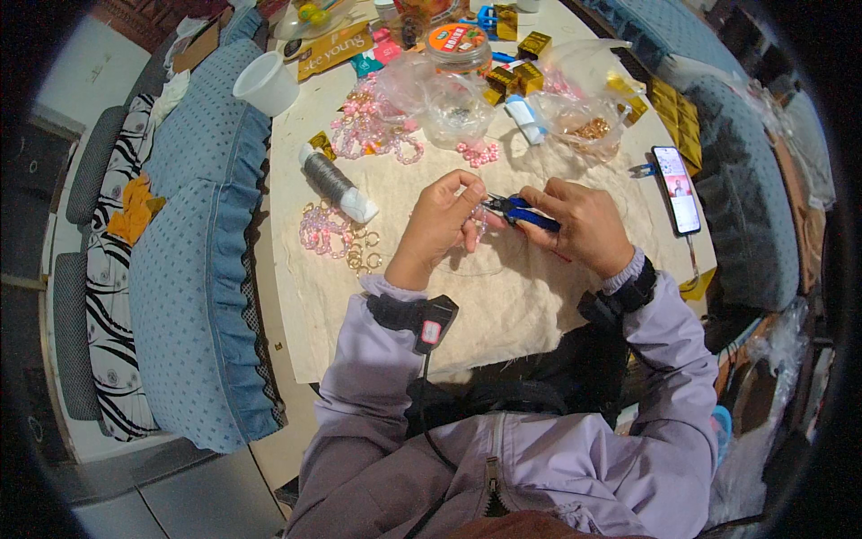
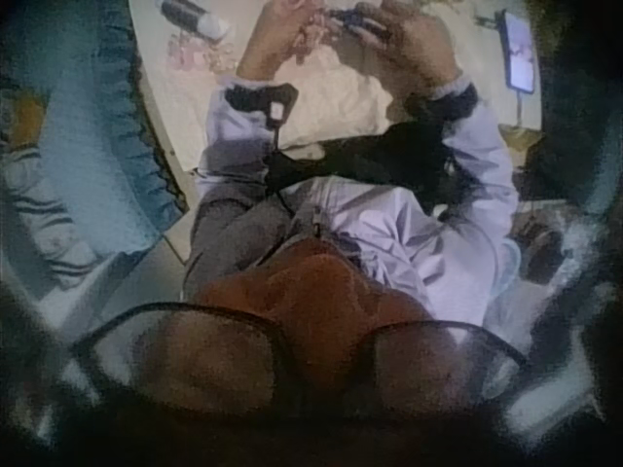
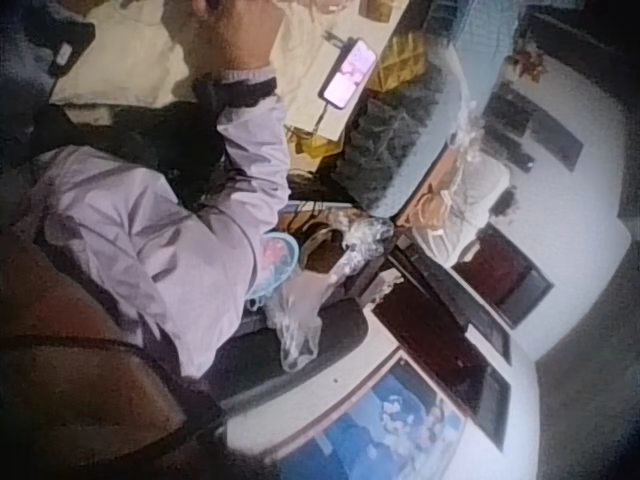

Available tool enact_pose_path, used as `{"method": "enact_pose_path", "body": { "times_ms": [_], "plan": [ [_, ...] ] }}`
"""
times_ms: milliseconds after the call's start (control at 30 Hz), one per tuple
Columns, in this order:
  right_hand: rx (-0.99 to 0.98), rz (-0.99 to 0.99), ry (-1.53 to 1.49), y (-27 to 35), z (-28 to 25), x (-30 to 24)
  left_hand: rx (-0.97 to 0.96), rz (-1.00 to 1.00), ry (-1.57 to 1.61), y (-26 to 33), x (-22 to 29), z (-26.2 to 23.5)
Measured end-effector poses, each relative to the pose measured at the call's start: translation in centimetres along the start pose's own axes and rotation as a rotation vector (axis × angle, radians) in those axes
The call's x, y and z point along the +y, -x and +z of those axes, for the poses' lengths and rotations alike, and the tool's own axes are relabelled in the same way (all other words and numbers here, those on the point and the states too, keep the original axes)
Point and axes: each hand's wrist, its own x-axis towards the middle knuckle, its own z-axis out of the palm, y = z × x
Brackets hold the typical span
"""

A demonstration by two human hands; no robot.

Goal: The person assembles beaded keychains at a table. They thread pink beads onto a string, use red-handled pliers to open and close jump rings, and attach a metal key ring to the beaded strand. The finished keychain is placed on the table.

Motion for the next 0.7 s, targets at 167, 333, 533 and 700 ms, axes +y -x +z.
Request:
{"method": "enact_pose_path", "body": {
  "times_ms": [167,333,533,700],
  "plan": [
    [0.029,-0.006,-0.044,-0.18,-0.27,0.04,0.016,-0.002,-0.027,-0.10,0.03,0.01],
    [-0.008,0.029,-0.100,-0.22,-0.47,0.03,-0.005,0.008,-0.011,-0.08,-0.05,-0.06],
    [0.025,0.066,-0.165,-0.17,-0.42,-0.25,-0.005,0.035,-0.021,-0.17,-0.33,-0.05],
    [0.065,0.033,-0.077,-0.05,-0.57,-0.89,0.043,0.073,-0.051,-0.32,-0.73,0.05]
  ]
}}
